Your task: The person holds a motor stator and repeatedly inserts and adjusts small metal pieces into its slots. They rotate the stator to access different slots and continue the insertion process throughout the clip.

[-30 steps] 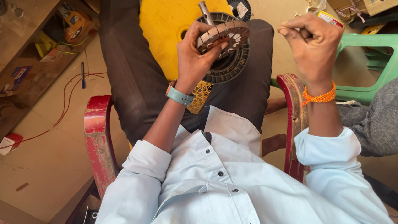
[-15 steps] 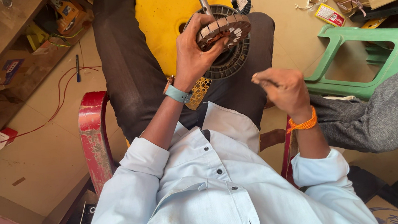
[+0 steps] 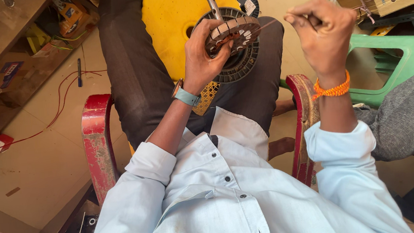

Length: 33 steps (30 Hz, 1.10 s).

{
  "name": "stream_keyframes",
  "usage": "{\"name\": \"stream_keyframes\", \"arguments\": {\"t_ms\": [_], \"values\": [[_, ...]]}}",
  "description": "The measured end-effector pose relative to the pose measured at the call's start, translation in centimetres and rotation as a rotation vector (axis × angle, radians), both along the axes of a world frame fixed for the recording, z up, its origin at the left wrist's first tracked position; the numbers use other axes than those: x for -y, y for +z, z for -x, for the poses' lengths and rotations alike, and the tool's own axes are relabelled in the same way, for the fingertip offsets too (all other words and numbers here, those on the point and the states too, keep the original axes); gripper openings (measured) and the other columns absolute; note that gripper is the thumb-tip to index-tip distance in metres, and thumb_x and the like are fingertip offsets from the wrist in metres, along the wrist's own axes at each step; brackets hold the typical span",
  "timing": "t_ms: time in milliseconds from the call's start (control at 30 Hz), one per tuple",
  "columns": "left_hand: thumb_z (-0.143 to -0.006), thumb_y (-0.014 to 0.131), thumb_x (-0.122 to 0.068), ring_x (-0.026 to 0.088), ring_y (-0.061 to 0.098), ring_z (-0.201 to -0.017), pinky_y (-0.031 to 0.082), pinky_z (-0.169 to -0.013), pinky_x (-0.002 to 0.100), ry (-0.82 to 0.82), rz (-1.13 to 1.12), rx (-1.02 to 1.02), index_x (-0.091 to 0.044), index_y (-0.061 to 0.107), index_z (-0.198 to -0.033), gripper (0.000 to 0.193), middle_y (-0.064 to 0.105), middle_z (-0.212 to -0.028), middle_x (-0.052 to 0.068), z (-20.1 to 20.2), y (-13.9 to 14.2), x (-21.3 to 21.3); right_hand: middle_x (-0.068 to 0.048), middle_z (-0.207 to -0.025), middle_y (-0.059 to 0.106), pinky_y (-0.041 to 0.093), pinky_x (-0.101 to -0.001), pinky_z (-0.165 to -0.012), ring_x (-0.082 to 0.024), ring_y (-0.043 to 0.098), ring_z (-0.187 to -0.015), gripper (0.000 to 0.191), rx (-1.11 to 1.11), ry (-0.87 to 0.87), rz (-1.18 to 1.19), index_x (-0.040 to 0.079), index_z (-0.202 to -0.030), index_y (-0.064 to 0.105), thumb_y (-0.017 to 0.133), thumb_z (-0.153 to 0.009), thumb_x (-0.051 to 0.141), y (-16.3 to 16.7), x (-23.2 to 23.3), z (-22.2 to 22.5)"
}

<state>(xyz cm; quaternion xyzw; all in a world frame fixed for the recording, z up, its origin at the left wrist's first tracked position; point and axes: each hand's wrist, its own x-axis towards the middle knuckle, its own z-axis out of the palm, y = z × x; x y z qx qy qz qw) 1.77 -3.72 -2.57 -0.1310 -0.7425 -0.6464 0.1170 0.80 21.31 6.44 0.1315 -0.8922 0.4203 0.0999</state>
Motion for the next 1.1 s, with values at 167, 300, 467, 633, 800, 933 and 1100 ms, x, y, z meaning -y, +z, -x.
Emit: {"name": "stream_keyframes", "arguments": {"t_ms": [167, 300, 467, 633, 800, 933, 1100], "values": [[-0.088, 0.078, -0.002, 0.028, 0.069, -0.1, 0.055, -0.088, 0.036, 0.004, 0.007, -0.022, -0.002, 0.061, -0.119, 0.035, 0.067, -0.108, 0.011, -0.1, -0.1, 0.1, -0.01, -0.086, 0.072, 0.038, -0.0238, -0.058, -0.008, 0.053, -0.065, 0.01, -0.172, 0.184, -0.123, -0.005, -0.1, 0.075, 0.081, -0.094, -0.011, 2.6, 2.7, 3.0], [-0.088, 0.079, -0.002, 0.029, 0.068, -0.1, 0.055, -0.088, 0.037, 0.01, 0.009, -0.025, -0.002, 0.061, -0.12, 0.036, 0.067, -0.107, 0.012, -0.2, -0.1, 0.1, -0.007, -0.073, 0.066, 0.037, -0.0263, -0.056, -0.01, 0.053, -0.06, 0.009, -0.205, 0.181, -0.213, -0.003, -0.097, 0.078, 0.087, -0.097, -0.004, 3.2, 4.4, 4.9], [-0.087, 0.078, -0.002, 0.029, 0.068, -0.099, 0.054, -0.088, 0.037, 0.033, 0.01, -0.049, -0.002, 0.062, -0.119, 0.036, 0.067, -0.107, 0.012, -0.2, 0.2, 0.1, -0.006, -0.08, 0.069, 0.039, -0.0236, -0.058, -0.009, 0.055, -0.066, 0.005, -0.128, 0.26, -0.165, -0.006, -0.097, 0.076, 0.078, -0.098, -0.01, 2.3, 5.0, 6.6], [-0.086, 0.079, -0.003, 0.029, 0.067, -0.093, 0.054, -0.084, 0.038, 0.057, 0.017, -0.025, -0.001, 0.063, -0.117, 0.034, 0.066, -0.1, 0.013, -0.1, 0.5, 0.1, -0.006, -0.075, 0.063, 0.035, -0.0278, -0.056, -0.01, 0.05, -0.061, 0.006, -0.129, 0.219, -0.23, -0.005, -0.096, 0.077, 0.079, -0.096, -0.01, 2.3, 3.4, 5.9], [-0.087, 0.079, -0.003, 0.03, 0.067, -0.095, 0.054, -0.084, 0.038, 0.06, 0.014, -0.076, -0.001, 0.061, -0.119, 0.037, 0.066, -0.103, 0.014, -0.1, 0.4, 0.1, -0.005, -0.071, 0.057, 0.034, -0.0304, -0.059, -0.012, 0.046, -0.062, 0.008, -0.148, 0.162, -0.28, -0.002, -0.096, 0.077, 0.085, -0.097, -0.004, 2.9, 2.1, 5.3], [-0.088, 0.079, -0.001, 0.03, 0.066, -0.094, 0.053, -0.083, 0.038, 0.05, 0.013, -0.062, -0.002, 0.062, -0.118, 0.035, 0.065, -0.101, 0.013, -0.2, 0.3, 0.1, -0.006, -0.07, 0.059, 0.031, -0.03, -0.054, -0.011, 0.044, -0.057, 0.01, -0.189, 0.202, -0.293, -0.003, -0.099, 0.077, 0.086, -0.098, -0.003, 2.9, 2.6, 6.1], [-0.086, 0.079, -0.002, 0.029, 0.066, -0.092, 0.053, -0.083, 0.038, 0.065, 0.014, -0.065, -0.002, 0.062, -0.118, 0.037, 0.064, -0.099, 0.012, -0.1, 0.4, 0.0, -0.007, -0.077, 0.066, 0.037, -0.0294, -0.054, -0.011, 0.05, -0.061, 0.006, -0.112, 0.253, -0.226, -0.004, -0.105, 0.075, 0.08, -0.104, -0.002, 2.4, 4.2, 7.5]]}}
